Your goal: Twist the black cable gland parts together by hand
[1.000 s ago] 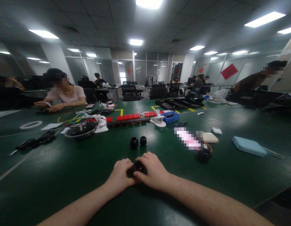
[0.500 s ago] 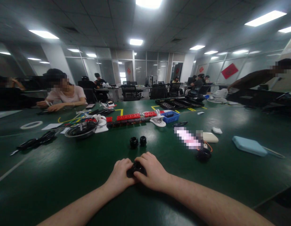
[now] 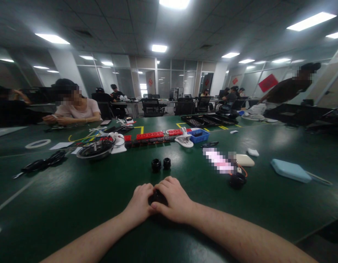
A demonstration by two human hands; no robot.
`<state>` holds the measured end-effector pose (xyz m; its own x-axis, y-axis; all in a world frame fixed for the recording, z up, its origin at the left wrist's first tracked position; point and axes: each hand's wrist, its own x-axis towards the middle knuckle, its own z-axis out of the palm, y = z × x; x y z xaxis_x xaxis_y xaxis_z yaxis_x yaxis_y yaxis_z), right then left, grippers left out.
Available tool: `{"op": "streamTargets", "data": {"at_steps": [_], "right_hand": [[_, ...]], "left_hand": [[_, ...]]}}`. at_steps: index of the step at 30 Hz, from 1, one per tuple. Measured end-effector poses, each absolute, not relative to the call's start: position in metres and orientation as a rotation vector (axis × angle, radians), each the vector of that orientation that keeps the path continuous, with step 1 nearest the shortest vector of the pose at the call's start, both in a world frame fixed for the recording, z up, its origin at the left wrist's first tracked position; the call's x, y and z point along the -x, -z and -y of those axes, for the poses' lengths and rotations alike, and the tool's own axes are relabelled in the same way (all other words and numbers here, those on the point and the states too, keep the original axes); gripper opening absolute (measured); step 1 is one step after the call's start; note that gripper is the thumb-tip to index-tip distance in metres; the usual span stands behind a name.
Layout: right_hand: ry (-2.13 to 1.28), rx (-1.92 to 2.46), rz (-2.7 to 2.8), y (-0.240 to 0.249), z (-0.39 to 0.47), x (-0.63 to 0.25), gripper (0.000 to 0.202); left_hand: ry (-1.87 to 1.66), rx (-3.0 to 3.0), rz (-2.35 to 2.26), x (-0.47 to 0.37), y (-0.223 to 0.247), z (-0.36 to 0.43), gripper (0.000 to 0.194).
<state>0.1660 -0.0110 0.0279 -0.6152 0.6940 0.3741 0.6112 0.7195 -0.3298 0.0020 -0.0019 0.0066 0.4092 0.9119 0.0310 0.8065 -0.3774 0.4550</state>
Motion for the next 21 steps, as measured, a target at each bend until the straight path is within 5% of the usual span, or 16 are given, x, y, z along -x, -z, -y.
{"op": "streamTargets", "data": {"at_steps": [12,21], "right_hand": [[0.126,0.825,2.539,-0.0246,0.0090,-0.1614,0.044],[-0.079,0.815,2.501,-0.0206,0.0032,-0.1610,0.035]], "left_hand": [[-0.389,-2.252,-1.570,-0.0094,-0.0110,0.0007,0.023],[-0.377,-2.222,-1.579,-0.0062,-0.0084,0.0001,0.017]]}}
